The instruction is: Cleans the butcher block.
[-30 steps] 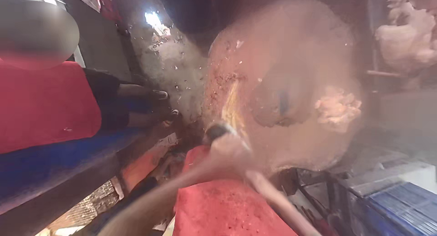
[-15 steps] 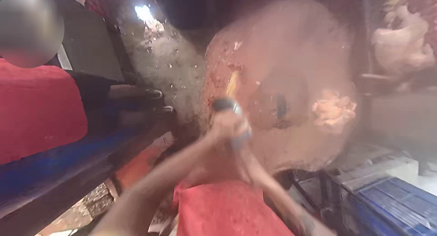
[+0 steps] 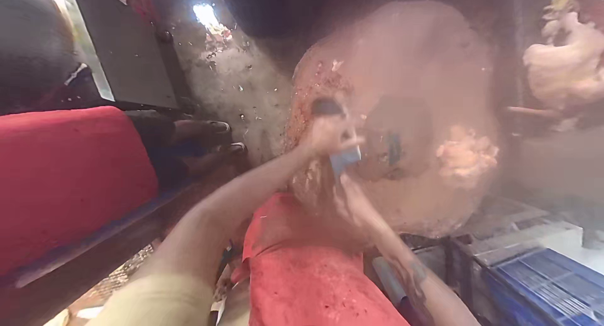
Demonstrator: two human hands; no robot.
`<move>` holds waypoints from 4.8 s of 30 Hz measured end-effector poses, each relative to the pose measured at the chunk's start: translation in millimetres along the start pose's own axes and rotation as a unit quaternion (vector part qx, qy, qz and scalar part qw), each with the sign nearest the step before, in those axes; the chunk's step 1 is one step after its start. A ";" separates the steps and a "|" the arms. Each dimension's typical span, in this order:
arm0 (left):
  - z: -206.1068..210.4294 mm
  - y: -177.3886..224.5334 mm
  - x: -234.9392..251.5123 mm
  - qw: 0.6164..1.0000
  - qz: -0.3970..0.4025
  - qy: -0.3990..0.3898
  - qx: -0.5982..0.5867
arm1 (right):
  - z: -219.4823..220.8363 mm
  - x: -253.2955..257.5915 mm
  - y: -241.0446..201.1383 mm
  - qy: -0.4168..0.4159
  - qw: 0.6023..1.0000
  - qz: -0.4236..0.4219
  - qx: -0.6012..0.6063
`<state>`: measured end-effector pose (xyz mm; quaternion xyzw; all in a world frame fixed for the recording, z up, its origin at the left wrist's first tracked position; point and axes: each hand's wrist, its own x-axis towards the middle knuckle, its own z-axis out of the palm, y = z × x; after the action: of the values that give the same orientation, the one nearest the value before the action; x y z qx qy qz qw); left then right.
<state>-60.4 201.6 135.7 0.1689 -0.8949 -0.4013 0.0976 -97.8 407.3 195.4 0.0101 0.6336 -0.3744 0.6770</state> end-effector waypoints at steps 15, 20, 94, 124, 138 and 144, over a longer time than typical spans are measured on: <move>9.7 14.6 -128.3 0.998 0.010 0.065 0.013 | 40.9 -59.0 -26.9 -0.023 0.975 0.126 -0.180; 6.8 -26.5 -63.0 0.994 0.095 0.056 -0.017 | 14.7 7.0 42.7 -0.059 0.994 0.086 0.004; -31.7 -6.0 -146.5 0.998 0.061 -0.023 -0.005 | 74.0 -24.4 76.7 0.005 0.988 0.036 -0.152; -69.6 -27.4 -67.6 0.995 -0.031 -0.092 0.038 | 81.0 11.4 19.6 0.020 0.994 -0.019 -0.108; -35.9 -24.8 -124.0 0.998 0.052 -0.032 -0.011 | 65.6 -7.1 59.5 -0.005 0.993 0.020 -0.115; -59.8 -76.2 21.6 0.996 0.073 -0.032 0.030 | 77.3 60.0 -62.4 0.023 0.999 -0.015 0.016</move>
<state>-44.8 105.1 118.7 0.0929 -0.9191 -0.3715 0.0933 -69.5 295.0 187.5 0.0197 0.6432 -0.3941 0.6562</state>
